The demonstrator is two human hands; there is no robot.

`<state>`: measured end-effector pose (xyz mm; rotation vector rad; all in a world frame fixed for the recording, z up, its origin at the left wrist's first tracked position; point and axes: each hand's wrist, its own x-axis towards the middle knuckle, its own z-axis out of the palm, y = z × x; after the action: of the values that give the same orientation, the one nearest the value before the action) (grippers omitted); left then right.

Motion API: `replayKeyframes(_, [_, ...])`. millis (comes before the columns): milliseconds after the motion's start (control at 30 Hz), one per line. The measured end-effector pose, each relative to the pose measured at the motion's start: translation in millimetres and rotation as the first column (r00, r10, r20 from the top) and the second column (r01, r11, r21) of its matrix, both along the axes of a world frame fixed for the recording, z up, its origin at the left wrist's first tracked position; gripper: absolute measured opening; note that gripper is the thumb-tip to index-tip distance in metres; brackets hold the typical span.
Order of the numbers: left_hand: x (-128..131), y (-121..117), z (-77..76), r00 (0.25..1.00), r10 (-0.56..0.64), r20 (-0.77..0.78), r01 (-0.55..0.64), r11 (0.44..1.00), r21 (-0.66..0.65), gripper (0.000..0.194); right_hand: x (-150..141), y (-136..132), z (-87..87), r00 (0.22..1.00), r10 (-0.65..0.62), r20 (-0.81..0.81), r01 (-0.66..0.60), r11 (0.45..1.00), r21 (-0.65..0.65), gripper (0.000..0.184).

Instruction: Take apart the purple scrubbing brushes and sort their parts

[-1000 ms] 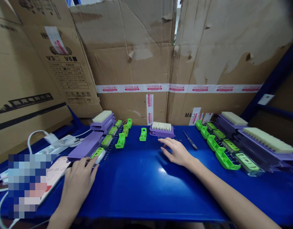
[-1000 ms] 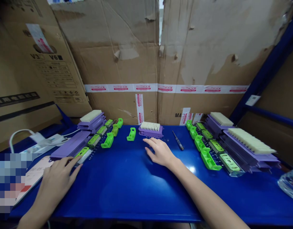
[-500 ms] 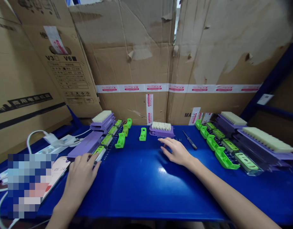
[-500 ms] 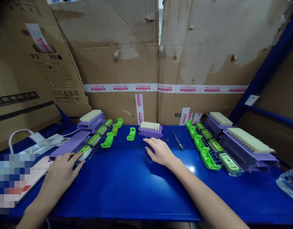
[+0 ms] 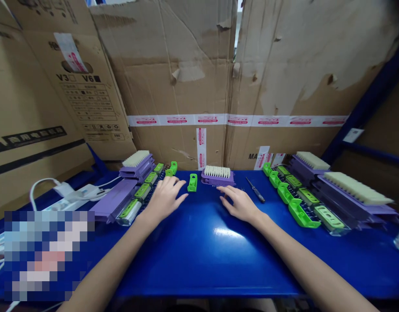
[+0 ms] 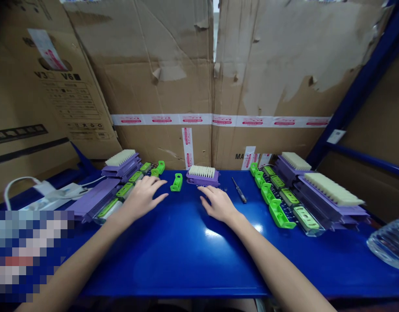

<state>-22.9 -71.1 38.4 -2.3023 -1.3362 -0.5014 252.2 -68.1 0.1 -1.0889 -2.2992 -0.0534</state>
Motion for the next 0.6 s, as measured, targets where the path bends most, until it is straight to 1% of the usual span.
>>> replayKeyframes(33, [8, 6, -5.3, 0.998, -0.052, 0.022, 0.053, 0.999, -0.001, 0.034, 1, 0, -0.3, 1.000, -0.005, -0.006, 0.005, 1.000, -0.001, 0.034])
replayKeyframes(100, [22, 15, -18.7, 0.993, -0.111, 0.033, 0.111, 0.994, 0.017, 0.035, 3, 0, -0.9, 1.000, -0.013, -0.019, 0.013, 1.000, -0.006, 0.034])
replayKeyframes(167, [29, 20, -32.2, 0.991, -0.126, 0.036, 0.125, 0.992, 0.034, 0.036, 4, -1, -1.8, 1.000, -0.018, -0.024, 0.018, 1.000, -0.014, 0.034])
replayKeyframes(233, [30, 21, -42.0, 0.991, -0.126, 0.049, 0.124, 0.991, 0.050, 0.036, 4, -1, -2.8, 1.000, -0.017, -0.020, 0.016, 1.000, -0.022, 0.034])
replayKeyframes(333, [26, 19, -47.9, 0.991, -0.103, 0.087, 0.097, 0.993, 0.071, 0.034, 3, 0, -3.2, 0.999, -0.034, 0.004, 0.034, 0.999, -0.021, 0.035])
replayKeyframes(400, [23, 18, -48.5, 0.990, -0.090, 0.108, 0.082, 0.994, 0.073, 0.034, 3, 2, -2.2, 0.994, -0.105, 0.043, 0.105, 0.994, 0.003, 0.034])
replayKeyframes(467, [22, 18, -48.8, 0.988, -0.087, 0.126, 0.079, 0.994, 0.069, 0.036, 4, 3, -0.6, 0.971, -0.218, 0.101, 0.215, 0.976, 0.039, 0.033])
replayKeyframes(533, [21, 18, -49.6, 0.985, -0.096, 0.143, 0.087, 0.994, 0.069, 0.036, 6, 5, 0.6, 0.926, -0.336, 0.170, 0.330, 0.942, 0.063, 0.032])
replayKeyframes(600, [22, 18, -50.0, 0.981, -0.110, 0.158, 0.098, 0.992, 0.081, 0.035, 9, 7, 0.7, 0.873, -0.424, 0.239, 0.423, 0.904, 0.057, 0.032])
